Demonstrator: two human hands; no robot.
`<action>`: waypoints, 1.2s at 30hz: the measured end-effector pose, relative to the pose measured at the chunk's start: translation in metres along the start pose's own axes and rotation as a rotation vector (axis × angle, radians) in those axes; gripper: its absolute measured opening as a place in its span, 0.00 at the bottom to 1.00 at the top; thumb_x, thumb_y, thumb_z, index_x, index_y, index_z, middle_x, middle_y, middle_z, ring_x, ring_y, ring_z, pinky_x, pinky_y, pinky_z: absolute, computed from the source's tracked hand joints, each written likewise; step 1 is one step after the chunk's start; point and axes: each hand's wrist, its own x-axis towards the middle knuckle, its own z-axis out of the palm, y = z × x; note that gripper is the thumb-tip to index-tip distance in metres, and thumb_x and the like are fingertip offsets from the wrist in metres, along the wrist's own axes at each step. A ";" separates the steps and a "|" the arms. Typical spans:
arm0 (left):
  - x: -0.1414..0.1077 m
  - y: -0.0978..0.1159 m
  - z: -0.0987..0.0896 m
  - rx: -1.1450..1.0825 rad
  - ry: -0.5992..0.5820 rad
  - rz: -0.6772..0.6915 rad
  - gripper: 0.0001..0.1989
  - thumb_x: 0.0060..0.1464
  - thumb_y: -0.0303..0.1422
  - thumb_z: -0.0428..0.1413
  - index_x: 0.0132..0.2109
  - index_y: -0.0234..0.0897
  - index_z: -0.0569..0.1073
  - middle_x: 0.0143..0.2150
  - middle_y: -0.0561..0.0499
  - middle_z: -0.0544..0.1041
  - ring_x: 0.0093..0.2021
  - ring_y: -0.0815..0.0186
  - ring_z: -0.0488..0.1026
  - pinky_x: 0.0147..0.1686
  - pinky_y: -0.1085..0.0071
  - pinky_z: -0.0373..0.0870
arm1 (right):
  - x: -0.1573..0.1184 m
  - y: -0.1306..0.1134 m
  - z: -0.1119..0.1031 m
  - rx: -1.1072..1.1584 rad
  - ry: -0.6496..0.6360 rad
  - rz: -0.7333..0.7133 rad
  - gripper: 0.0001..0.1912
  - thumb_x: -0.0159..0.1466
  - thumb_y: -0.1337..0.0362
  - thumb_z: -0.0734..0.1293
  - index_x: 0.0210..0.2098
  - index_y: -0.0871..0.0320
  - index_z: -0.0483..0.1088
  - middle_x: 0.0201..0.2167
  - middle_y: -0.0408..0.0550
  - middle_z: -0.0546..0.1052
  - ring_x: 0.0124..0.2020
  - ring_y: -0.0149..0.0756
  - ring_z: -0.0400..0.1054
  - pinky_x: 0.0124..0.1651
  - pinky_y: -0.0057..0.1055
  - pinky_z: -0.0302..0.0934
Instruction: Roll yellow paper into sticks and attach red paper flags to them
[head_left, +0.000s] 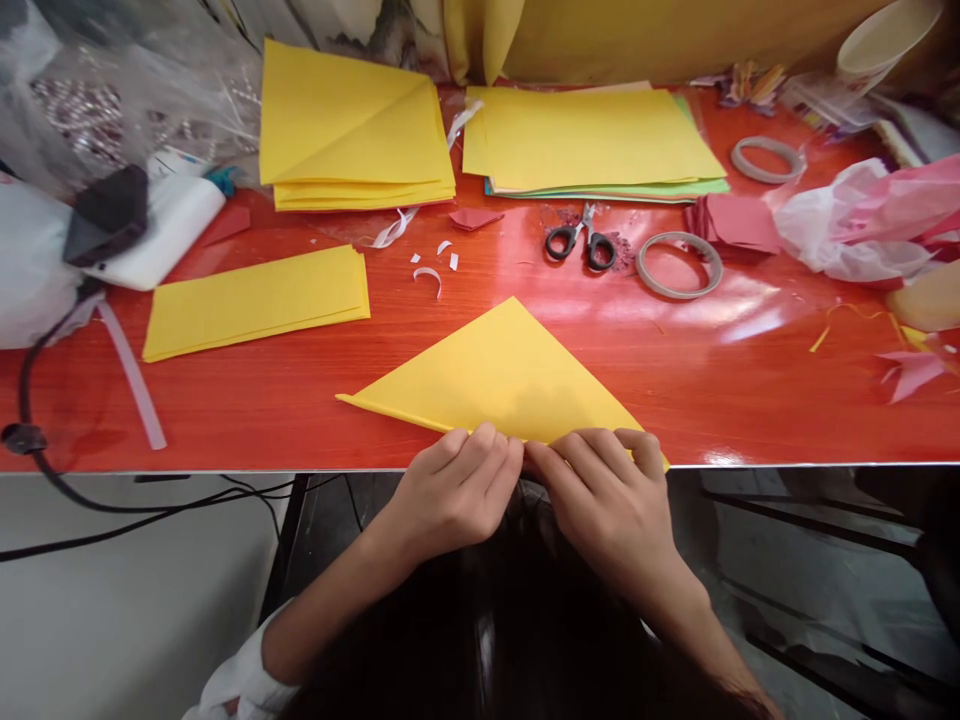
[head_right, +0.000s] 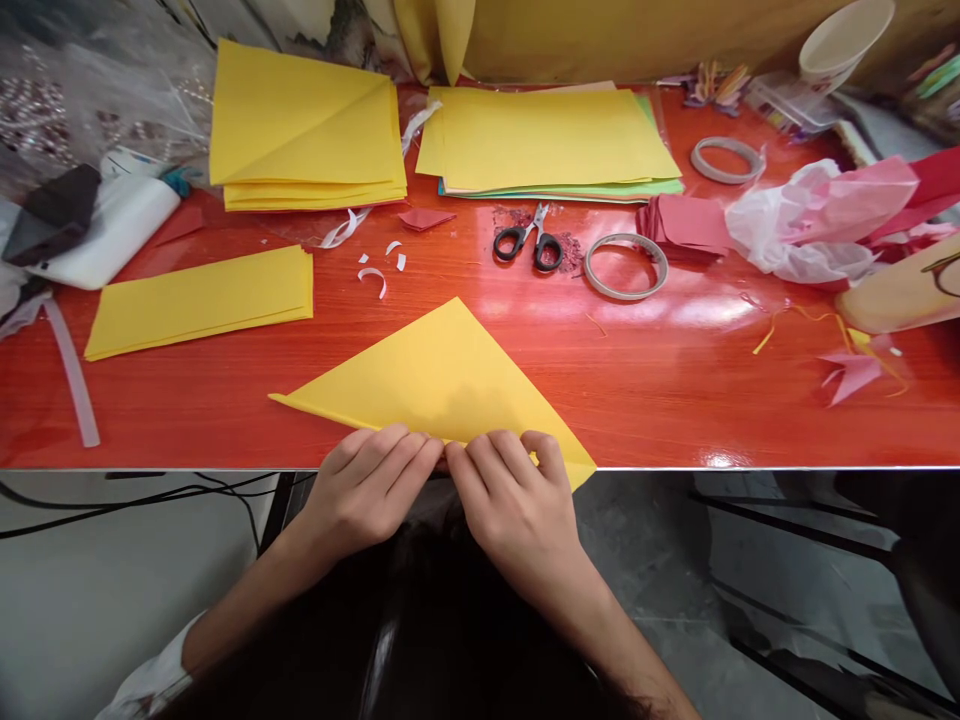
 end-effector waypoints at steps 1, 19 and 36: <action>0.000 0.000 0.000 -0.002 -0.005 -0.001 0.08 0.54 0.25 0.55 0.41 0.26 0.74 0.36 0.47 0.77 0.39 0.64 0.71 0.41 0.68 0.61 | 0.000 0.000 0.000 0.004 0.001 0.002 0.05 0.63 0.71 0.62 0.34 0.61 0.70 0.23 0.42 0.71 0.30 0.32 0.58 0.39 0.34 0.48; 0.002 0.001 -0.001 0.013 0.038 -0.064 0.06 0.56 0.26 0.53 0.39 0.29 0.74 0.36 0.49 0.76 0.42 0.64 0.68 0.41 0.67 0.59 | -0.002 -0.005 0.002 0.028 0.009 0.059 0.03 0.61 0.70 0.65 0.36 0.60 0.69 0.25 0.42 0.72 0.31 0.32 0.59 0.38 0.34 0.49; 0.003 0.004 -0.001 0.015 0.004 -0.075 0.07 0.55 0.25 0.54 0.40 0.26 0.73 0.34 0.47 0.76 0.37 0.62 0.71 0.40 0.67 0.61 | 0.000 -0.003 -0.001 0.011 -0.010 0.053 0.04 0.61 0.71 0.64 0.36 0.60 0.70 0.25 0.43 0.72 0.31 0.32 0.59 0.38 0.34 0.49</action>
